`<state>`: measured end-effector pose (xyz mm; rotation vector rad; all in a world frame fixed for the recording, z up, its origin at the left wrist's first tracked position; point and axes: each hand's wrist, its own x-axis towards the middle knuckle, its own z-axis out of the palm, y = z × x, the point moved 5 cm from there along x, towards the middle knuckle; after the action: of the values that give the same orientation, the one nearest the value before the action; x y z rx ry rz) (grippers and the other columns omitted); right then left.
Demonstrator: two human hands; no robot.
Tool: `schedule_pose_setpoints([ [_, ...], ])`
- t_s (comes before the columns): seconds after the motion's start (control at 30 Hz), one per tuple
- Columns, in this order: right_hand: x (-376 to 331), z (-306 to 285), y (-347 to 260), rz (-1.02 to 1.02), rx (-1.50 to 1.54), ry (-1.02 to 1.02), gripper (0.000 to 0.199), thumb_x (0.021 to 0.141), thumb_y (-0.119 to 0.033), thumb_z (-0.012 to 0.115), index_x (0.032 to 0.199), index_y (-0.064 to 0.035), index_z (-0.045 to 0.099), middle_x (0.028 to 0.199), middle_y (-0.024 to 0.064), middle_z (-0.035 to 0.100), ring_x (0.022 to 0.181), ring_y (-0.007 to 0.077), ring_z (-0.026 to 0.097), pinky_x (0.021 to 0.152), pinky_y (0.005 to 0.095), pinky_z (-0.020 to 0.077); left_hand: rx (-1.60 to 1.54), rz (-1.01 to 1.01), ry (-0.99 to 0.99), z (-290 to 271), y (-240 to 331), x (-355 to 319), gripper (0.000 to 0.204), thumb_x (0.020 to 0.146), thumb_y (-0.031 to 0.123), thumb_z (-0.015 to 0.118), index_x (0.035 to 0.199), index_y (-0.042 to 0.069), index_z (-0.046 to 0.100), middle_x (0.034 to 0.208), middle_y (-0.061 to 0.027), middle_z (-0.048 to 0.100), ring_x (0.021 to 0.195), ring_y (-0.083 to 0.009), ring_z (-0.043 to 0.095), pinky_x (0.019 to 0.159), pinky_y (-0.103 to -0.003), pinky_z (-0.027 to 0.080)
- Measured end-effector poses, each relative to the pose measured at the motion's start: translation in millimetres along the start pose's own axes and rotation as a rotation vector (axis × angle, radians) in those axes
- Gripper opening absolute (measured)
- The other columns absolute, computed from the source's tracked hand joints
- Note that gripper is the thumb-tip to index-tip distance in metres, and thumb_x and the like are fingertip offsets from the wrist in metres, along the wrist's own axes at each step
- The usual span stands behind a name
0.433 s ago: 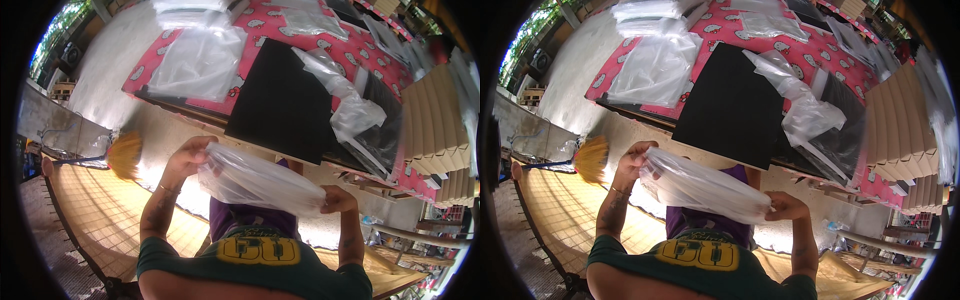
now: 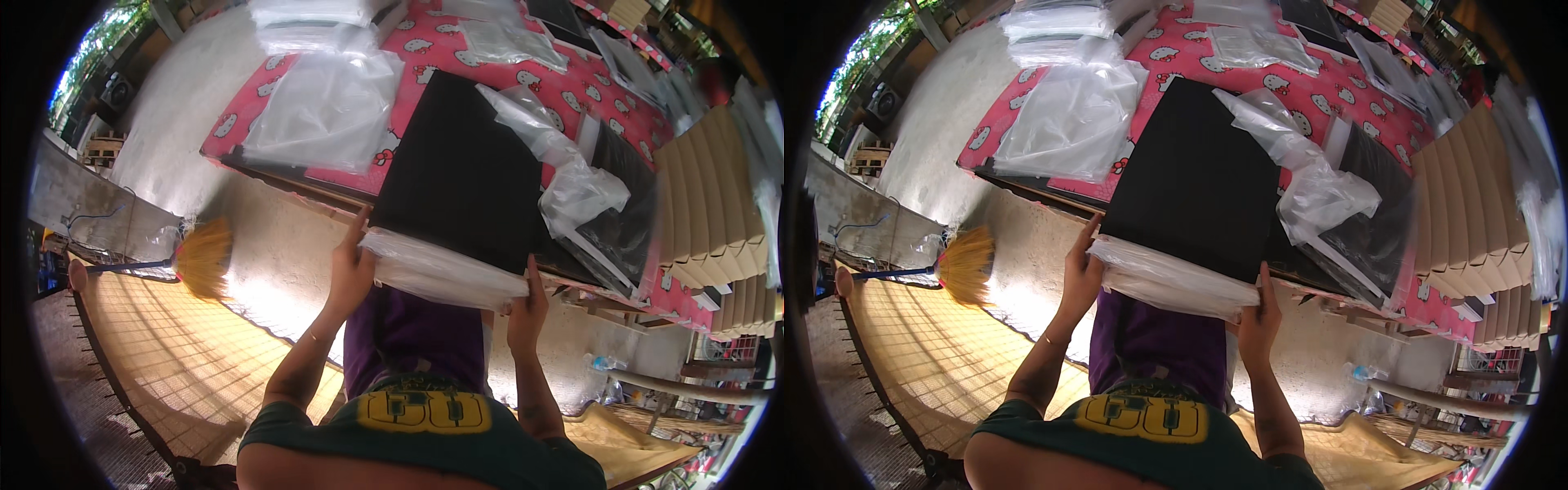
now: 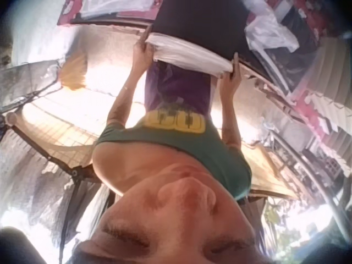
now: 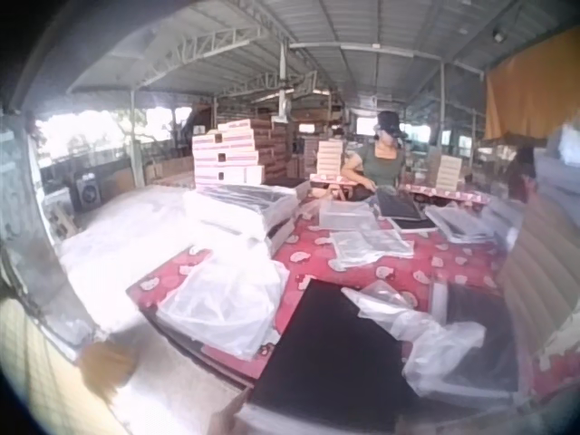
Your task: The person places black rectangular folders into individual clear plastic bags by hand and stacks them on a workspace table.
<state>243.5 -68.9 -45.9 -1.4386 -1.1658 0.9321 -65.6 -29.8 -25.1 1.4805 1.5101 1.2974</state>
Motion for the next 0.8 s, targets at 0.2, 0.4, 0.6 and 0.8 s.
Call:
schedule_pose_setpoints([
  [0.2,2.3,-12.7,-15.5,-0.058,0.113,0.131,0.036,0.092,-0.001,0.045,0.127,-0.0019,0.049,0.081,0.0009,0.056,0.069,0.0049,0.05,0.059,0.0208,0.0435,-0.194,0.087,-0.022,-7.2,18.1,-0.8,0.049,0.086,0.0,0.049,0.135,-0.004,0.043,0.093,-0.013,0.067,0.073,-0.0137,0.06,0.07,-0.027,0.048],
  [0.4,19.5,-59.5,-80.8,-0.056,0.457,-0.296,0.021,0.086,-0.01,0.06,0.102,-0.0005,0.052,0.091,0.0069,0.06,0.082,0.0084,0.057,0.075,0.0241,0.0441,-0.758,-0.083,-0.362,-32.4,70.6,8.6,0.032,0.073,-0.009,0.064,0.103,0.001,0.056,0.091,-0.0049,0.059,0.086,-0.0093,0.058,0.07,-0.02,0.045],
  [0.6,49.0,-77.4,-197.0,-0.408,1.138,-0.578,0.048,0.093,-0.015,0.048,0.137,-0.0001,0.036,0.128,0.016,0.05,0.119,0.0279,0.049,0.105,0.042,0.0354,-1.425,0.187,-0.355,-74.2,158.5,55.4,0.052,0.095,0.032,0.045,0.132,-0.004,0.04,0.129,-0.0232,0.048,0.122,-0.0325,0.047,0.105,-0.044,0.035],
  [0.8,184.8,-21.0,-225.0,-0.096,1.294,-0.442,0.027,0.094,-0.017,0.054,0.119,-0.0063,0.055,0.119,0.0068,0.061,0.114,0.0202,0.054,0.106,0.0431,0.0326,-1.385,0.118,-0.246,-29.0,186.2,169.7,0.019,0.093,0.009,0.051,0.11,0.002,0.055,0.103,-0.0061,0.064,0.096,-0.0172,0.061,0.086,-0.034,0.049],
])
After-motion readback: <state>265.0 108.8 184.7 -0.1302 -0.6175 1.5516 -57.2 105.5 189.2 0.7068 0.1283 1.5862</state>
